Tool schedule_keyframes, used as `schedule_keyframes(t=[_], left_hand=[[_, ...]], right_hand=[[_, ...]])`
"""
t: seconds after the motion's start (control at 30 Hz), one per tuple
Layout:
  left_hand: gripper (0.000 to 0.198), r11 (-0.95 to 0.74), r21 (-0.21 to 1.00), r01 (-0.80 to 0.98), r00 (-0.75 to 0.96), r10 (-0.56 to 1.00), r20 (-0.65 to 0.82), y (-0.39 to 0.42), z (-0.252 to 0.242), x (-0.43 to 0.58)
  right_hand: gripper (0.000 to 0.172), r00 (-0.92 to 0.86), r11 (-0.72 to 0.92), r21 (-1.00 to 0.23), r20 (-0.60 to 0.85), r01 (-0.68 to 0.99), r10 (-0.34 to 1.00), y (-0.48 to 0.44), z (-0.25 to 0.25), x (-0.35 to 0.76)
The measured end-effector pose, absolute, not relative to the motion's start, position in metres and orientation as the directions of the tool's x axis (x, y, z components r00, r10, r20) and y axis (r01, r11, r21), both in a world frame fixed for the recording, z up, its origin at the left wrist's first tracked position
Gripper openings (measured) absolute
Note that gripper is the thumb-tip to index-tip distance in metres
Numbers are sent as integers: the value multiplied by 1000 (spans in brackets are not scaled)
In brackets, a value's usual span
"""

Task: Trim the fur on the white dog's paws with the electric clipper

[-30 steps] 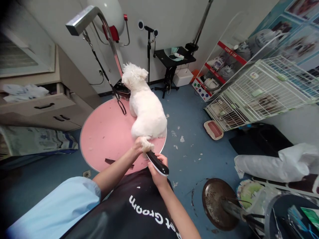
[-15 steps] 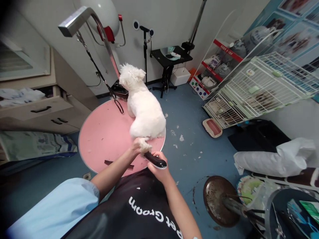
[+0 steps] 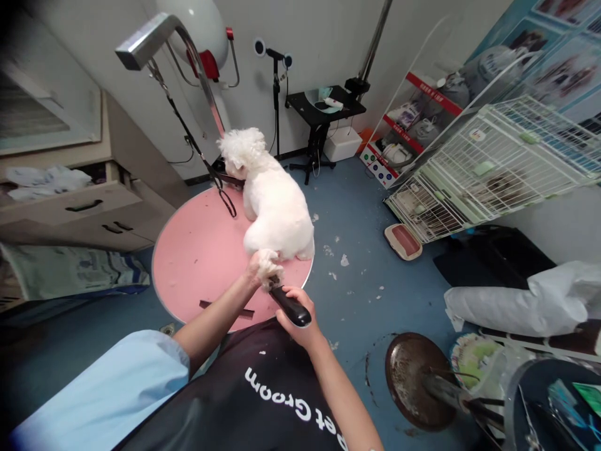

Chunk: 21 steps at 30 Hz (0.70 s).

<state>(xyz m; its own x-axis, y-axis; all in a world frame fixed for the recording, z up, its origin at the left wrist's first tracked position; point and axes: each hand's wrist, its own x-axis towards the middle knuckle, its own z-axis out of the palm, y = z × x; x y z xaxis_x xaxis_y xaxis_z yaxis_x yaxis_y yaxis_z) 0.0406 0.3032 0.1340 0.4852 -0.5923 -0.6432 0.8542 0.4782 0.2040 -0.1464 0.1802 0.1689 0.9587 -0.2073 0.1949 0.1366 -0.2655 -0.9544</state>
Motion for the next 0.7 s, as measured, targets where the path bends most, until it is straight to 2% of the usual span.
schedule_keyframes(t=[0.07,0.2,0.33,0.37,0.43,0.5,0.6,0.63,0.7], left_hand=[[39,505,197,840,502,-588,-634,304,137,37],[45,553,154,819,514,-587,-625,309,139,30],[48,583,123,803,519,-584,-624,310,139,27],[47,581,127,804,519,-583,-625,310,138,27],[44,545,210,812,535,-551,-641,310,133,29],[41,468,340,816,559,-491,-668,316,127,31],[27,366,484,795,602,-377,-704,339,114,35],[18,348,520,780,622,-330,-711,349,110,37],[11,304,663,684,721,-145,-678,363,105,40]], right_hand=[[29,964,-246,-962,172,120,-202,184,167,-146],[31,920,-147,-981,172,127,-351,184,170,-140],[30,976,-184,-979,123,89,-182,180,179,-131],[29,975,-182,-979,126,92,-185,179,180,-130],[30,955,-169,-979,153,112,-256,181,181,-126],[31,959,-175,-980,140,98,-247,185,179,-123],[28,995,-196,-980,1,-17,-95,187,166,-126],[27,995,-186,-981,-47,-63,-90,184,160,-131],[27,974,-127,-981,-121,-147,-192,173,144,-146]])
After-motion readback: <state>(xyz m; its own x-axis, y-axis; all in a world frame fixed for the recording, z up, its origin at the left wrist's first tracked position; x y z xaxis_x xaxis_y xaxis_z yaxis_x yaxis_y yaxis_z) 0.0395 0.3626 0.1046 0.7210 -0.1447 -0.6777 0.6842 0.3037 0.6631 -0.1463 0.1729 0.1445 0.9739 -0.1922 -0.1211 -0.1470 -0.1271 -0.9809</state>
